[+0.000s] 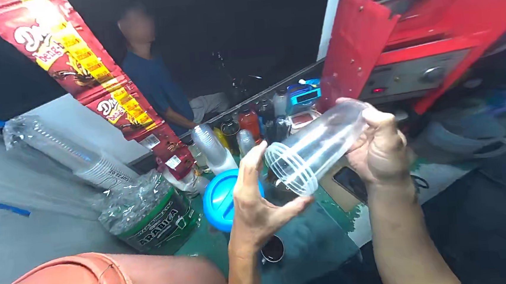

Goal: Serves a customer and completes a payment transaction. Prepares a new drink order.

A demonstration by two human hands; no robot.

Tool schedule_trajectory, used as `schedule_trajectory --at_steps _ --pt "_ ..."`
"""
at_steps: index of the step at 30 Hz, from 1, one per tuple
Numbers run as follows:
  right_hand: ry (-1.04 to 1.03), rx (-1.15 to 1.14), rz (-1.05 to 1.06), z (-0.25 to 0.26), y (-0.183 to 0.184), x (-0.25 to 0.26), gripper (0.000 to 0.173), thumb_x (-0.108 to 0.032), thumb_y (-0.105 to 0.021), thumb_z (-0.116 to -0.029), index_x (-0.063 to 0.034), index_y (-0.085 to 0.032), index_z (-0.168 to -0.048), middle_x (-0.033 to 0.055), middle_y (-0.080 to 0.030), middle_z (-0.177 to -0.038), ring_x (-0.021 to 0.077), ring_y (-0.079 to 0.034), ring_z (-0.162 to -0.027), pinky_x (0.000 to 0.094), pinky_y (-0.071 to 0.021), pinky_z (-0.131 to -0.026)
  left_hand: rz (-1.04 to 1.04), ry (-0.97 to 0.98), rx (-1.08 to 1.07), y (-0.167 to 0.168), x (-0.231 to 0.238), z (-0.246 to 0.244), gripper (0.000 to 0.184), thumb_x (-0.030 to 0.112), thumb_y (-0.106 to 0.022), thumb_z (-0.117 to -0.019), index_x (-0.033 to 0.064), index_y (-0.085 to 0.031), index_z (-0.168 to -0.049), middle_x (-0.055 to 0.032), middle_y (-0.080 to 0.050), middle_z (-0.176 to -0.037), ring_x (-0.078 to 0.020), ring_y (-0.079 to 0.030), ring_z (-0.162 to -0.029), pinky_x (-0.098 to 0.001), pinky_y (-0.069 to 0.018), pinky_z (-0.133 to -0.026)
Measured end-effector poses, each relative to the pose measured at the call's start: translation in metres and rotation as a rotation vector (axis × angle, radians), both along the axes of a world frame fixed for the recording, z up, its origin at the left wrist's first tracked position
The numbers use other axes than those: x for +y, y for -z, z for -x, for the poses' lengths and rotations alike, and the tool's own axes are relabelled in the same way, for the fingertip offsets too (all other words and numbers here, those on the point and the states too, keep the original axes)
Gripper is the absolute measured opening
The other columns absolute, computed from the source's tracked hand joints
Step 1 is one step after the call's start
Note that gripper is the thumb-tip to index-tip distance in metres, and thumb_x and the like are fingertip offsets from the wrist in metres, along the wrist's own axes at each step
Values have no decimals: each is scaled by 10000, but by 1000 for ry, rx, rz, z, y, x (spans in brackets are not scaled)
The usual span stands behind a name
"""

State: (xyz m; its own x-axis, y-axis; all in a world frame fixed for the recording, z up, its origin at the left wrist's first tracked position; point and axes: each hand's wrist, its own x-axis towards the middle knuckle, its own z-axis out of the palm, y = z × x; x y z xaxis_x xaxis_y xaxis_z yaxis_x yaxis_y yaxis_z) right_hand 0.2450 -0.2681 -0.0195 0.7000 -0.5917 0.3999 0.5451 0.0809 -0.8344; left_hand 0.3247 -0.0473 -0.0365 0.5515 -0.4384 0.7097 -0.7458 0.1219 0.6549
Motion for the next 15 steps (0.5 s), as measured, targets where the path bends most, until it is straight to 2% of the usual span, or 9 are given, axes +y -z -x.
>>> schedule_trajectory --at_steps 1,4,5,7,9,12,15 --pt "17 10 -49 6 9 2 390 -330 -400 -1080 -122 -610 -1334 10 -731 -1128 123 -718 -1016 340 -629 -876 26 58 13 3 -3 7 1028 286 -974 -641 -61 -443 -1449 -221 -524 -1423 -304 -589 -1274 -486 -565 -1039" --pt "21 15 -181 15 21 5 401 -280 -327 -1069 -115 -602 -1308 41 -711 -1141 148 -703 -1039 356 -612 -903 40 80 45 9 -9 23 876 240 -960 -652 -3 -544 -1383 -169 -531 -1374 -269 -594 -1243 -461 -608 -967" --pt "-3 -9 -230 15 20 6 409 -286 -302 -1078 -116 -594 -1308 49 -704 -1156 158 -694 -1063 362 -598 -930 36 76 62 10 -11 27 857 219 -963 -642 -12 -560 -1362 -174 -530 -1373 -270 -593 -1248 -452 -616 -960" --pt "-43 -79 -330 12 17 10 394 -333 -347 -1090 -101 -601 -1281 98 -715 -1157 223 -705 -1093 418 -589 -975 46 56 92 17 -15 34 848 196 -966 -617 -46 -561 -1322 -192 -532 -1351 -269 -606 -1224 -433 -625 -940" --pt "35 -97 -367 3 11 15 293 -307 -405 -1089 -122 -604 -1200 74 -709 -1052 204 -721 -984 402 -618 -892 36 -26 107 25 -17 41 853 238 -967 -594 -73 -554 -1272 -198 -559 -1291 -242 -632 -1180 -394 -632 -916" --pt "93 -96 -338 -11 2 16 189 -218 -467 -1071 -116 -560 -1201 70 -681 -1026 193 -713 -918 386 -626 -834 -19 -172 117 28 -19 47 860 335 -960 -576 -87 -560 -1210 -188 -600 -1209 -190 -659 -1119 -329 -633 -872" --pt "25 -77 -367 -24 -9 17 206 -216 -489 -1064 -98 -574 -1210 80 -696 -1015 195 -724 -893 378 -634 -807 -21 -205 106 16 -17 41 899 409 -950 -555 -39 -516 -1202 -135 -602 -1149 -145 -665 -1037 -307 -624 -843"
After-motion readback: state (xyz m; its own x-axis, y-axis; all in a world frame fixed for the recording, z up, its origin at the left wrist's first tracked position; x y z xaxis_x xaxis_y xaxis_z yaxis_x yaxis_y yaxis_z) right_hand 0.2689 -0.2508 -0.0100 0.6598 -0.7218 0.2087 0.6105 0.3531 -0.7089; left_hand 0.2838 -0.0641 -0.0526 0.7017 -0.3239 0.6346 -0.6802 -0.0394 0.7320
